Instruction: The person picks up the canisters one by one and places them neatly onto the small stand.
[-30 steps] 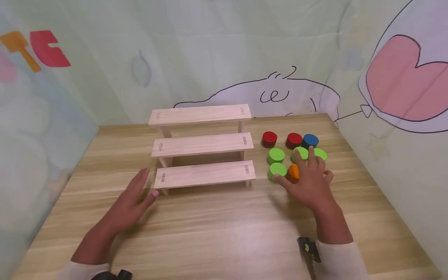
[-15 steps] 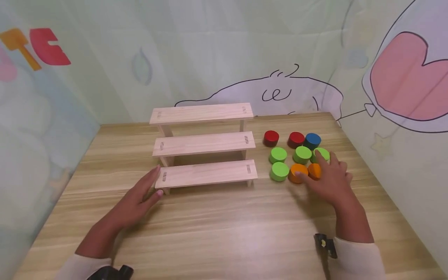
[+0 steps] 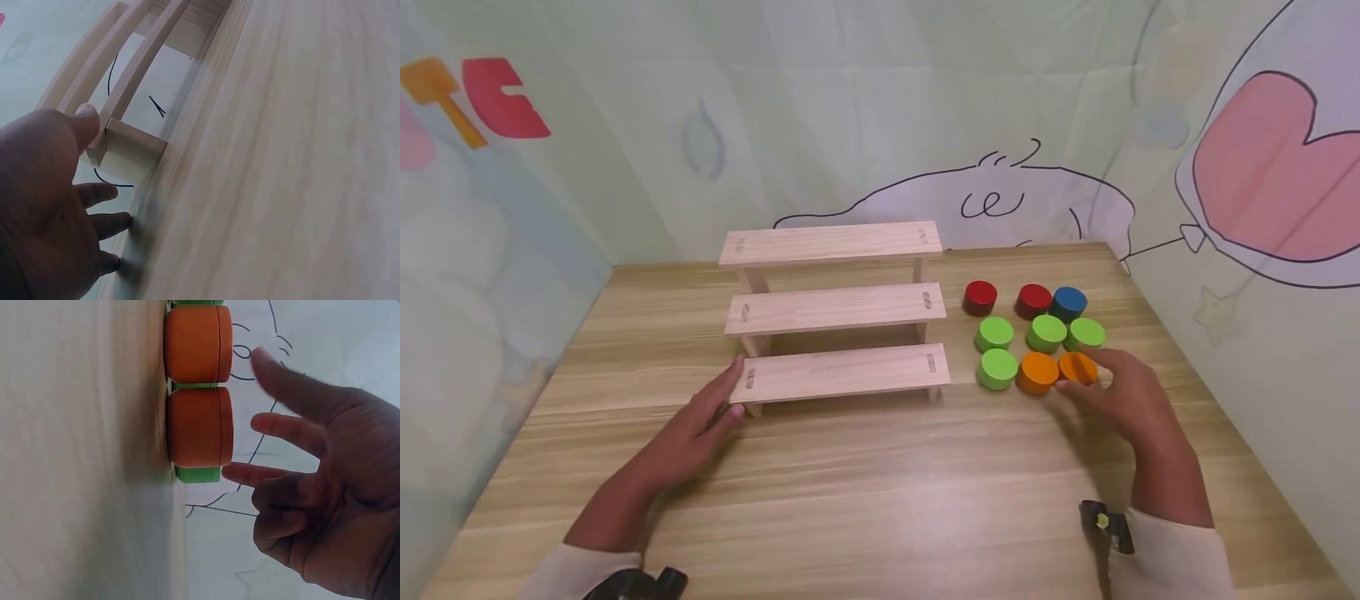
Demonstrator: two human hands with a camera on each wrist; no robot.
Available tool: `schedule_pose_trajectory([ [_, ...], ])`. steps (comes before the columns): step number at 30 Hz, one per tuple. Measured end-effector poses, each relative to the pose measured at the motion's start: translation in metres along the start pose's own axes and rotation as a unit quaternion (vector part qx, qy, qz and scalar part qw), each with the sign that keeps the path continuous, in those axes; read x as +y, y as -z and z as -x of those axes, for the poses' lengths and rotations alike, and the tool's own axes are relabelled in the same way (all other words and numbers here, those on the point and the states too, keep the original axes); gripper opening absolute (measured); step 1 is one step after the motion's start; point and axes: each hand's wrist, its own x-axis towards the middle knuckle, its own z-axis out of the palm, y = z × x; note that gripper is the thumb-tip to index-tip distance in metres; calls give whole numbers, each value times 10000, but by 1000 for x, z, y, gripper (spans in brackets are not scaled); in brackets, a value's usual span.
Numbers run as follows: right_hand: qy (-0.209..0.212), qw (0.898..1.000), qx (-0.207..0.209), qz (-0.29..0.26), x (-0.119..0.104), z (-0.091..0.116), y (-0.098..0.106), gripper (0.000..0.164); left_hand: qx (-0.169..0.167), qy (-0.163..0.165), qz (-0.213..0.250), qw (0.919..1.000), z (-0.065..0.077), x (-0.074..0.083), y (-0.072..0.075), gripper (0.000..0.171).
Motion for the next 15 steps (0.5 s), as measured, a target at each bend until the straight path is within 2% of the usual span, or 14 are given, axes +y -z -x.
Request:
schedule_pose_trajectory([
  [7, -134, 9986, -107, -508, 12, -7, -2, 88, -68, 94, -42, 9999, 1, -5, -3, 63],
  [15, -327, 9972, -248, -631, 21, -12, -5, 79, -150, 255, 111, 9995, 1, -4, -6, 64],
])
